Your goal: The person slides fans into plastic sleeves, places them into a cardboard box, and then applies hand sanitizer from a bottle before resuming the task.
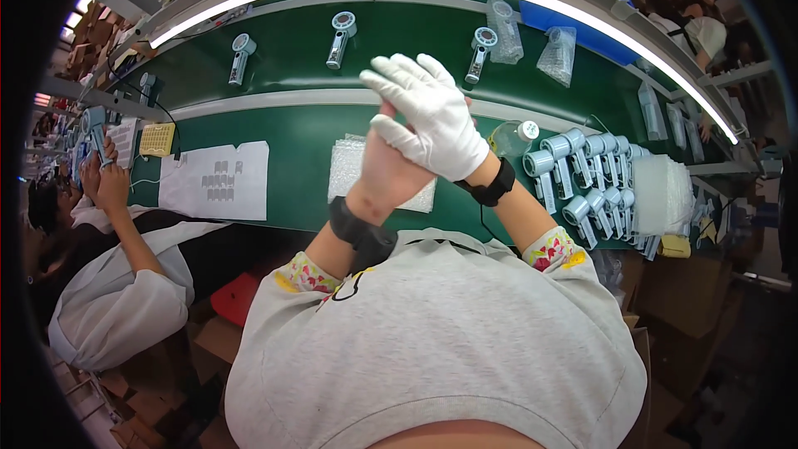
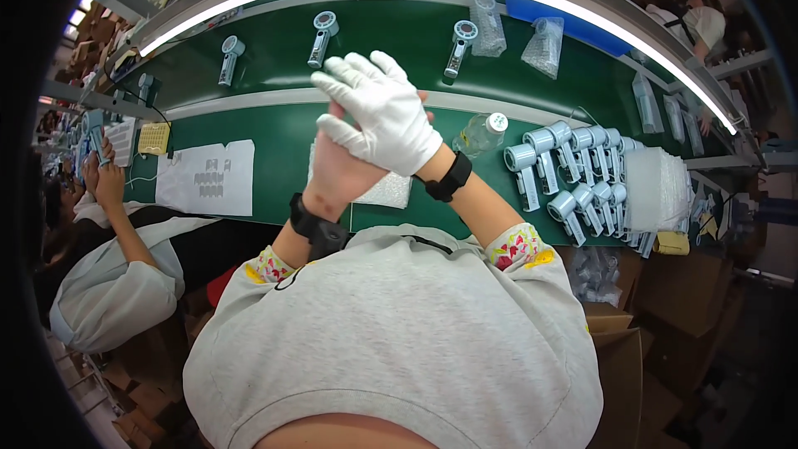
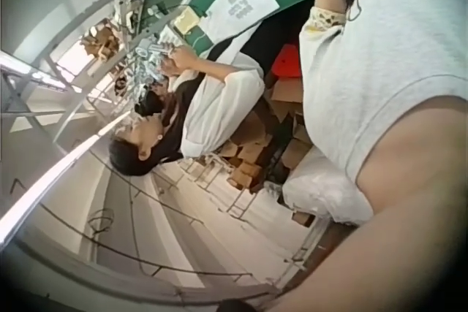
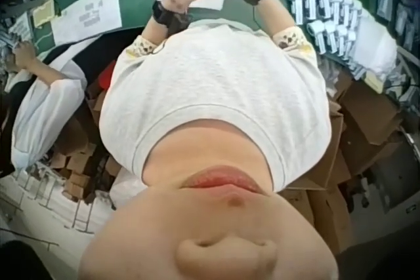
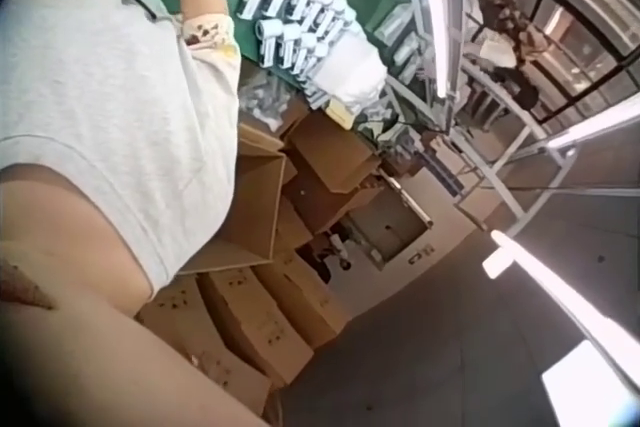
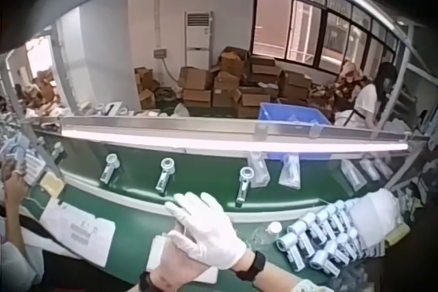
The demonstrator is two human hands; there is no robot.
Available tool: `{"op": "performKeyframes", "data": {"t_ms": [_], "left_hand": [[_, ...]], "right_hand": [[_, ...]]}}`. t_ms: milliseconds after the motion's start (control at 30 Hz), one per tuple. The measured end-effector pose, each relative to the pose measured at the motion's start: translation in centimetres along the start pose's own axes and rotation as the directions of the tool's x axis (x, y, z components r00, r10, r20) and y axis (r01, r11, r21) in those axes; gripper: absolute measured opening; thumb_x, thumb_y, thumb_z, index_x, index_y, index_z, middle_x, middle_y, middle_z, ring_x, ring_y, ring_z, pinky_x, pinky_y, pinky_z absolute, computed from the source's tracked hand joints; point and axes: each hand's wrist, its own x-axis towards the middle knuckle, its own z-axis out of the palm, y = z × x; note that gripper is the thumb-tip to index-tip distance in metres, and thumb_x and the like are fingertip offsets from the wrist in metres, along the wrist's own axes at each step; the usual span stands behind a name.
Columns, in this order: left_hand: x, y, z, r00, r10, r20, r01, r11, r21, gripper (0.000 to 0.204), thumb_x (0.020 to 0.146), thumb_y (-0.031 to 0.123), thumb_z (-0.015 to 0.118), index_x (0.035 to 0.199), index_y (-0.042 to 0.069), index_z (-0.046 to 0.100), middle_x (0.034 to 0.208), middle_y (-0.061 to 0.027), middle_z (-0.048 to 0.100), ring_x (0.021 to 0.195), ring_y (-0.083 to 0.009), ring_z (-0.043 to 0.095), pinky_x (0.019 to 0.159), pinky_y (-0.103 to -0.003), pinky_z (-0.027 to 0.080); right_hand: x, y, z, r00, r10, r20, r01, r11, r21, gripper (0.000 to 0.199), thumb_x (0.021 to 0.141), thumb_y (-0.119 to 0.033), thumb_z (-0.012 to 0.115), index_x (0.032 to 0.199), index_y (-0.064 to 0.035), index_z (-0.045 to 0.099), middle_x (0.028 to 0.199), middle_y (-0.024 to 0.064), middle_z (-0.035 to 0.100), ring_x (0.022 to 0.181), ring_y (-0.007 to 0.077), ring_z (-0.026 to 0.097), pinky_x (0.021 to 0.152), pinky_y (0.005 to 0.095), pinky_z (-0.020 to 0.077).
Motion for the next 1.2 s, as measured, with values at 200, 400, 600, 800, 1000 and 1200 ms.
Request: {"op": "performKeyframes", "data": {"t_ms": [200,400,600,800,1000,1200], "left_hand": [[0.9,-2.3,-0.9,0.999,-0.03,0.039,0.022,0.978,0.206,0.073,0.089,0.059,0.023,0.14,0.007,0.02,0.143,-0.0169,0.022,0.134,-0.0269,0.02,0.11,-0.038,0.016],[3.0,-1.5,-1.2,0.928,-0.338,-0.158,0.369,0.894,0.253,0.067,0.09,0.057,0.025,0.133,0.006,0.033,0.123,-0.0147,0.046,0.119,-0.0228,0.039,0.102,-0.036,0.028],[2.1,1.1,-13.3,0.879,-0.348,0.326,0.375,0.927,-0.02,0.05,0.093,0.05,0.03,0.109,0.006,0.045,0.08,-0.0027,0.045,0.083,-0.0145,0.045,0.082,-0.031,0.036],[3.3,-1.1,-8.7,0.943,-0.281,-0.18,0.325,0.895,0.305,0.052,0.095,0.047,0.027,0.121,0.003,0.04,0.093,-0.0076,0.05,0.089,-0.0163,0.047,0.085,-0.031,0.036],[6.4,-3.4,-8.4,0.931,-0.178,-0.318,0.177,0.984,-0.032,0.068,0.092,0.054,0.02,0.138,0.003,0.022,0.138,-0.0166,0.031,0.13,-0.0246,0.025,0.106,-0.037,0.022],[5.4,-4.2,-13.8,0.938,-0.175,-0.3,0.268,0.914,0.306,0.073,0.091,0.057,0.015,0.138,0.003,0.021,0.142,-0.0163,0.027,0.131,-0.0258,0.026,0.109,-0.036,0.019]], "right_hand": [[-1.0,-2.9,-0.7,0.988,-0.138,0.07,0.141,0.989,-0.052,0.044,0.079,-0.035,0.053,0.114,-0.0084,0.058,0.116,0.0202,0.054,0.11,0.0336,0.05,0.1,0.0458,0.0293],[-3.2,4.2,-6.9,0.931,0.334,-0.146,-0.351,0.93,-0.109,0.032,0.073,-0.024,0.065,0.099,-0.0059,0.063,0.098,0.0142,0.061,0.088,0.0285,0.058,0.083,0.0386,0.0425],[-11.1,8.5,-3.9,0.796,0.575,-0.188,-0.588,0.662,-0.466,0.024,0.069,-0.018,0.07,0.087,-0.0046,0.061,0.083,0.0101,0.061,0.072,0.0267,0.057,0.066,0.0337,0.0472],[-15.1,9.7,0.3,0.46,0.797,-0.392,-0.616,0.604,0.505,0.015,0.067,-0.006,0.068,0.078,-0.0046,0.058,0.076,0.0094,0.059,0.067,0.0244,0.058,0.06,0.0314,0.0474],[-12.0,8.2,-0.8,0.803,0.552,-0.225,-0.54,0.834,0.116,0.013,0.069,-0.002,0.063,0.076,-0.0059,0.053,0.069,0.011,0.057,0.063,0.0312,0.056,0.056,0.0344,0.0461],[-11.6,6.9,-1.3,0.765,0.639,-0.082,-0.607,0.758,0.24,0.016,0.068,-0.005,0.066,0.077,-0.006,0.053,0.067,0.0112,0.056,0.061,0.032,0.056,0.055,0.0364,0.0455]]}}
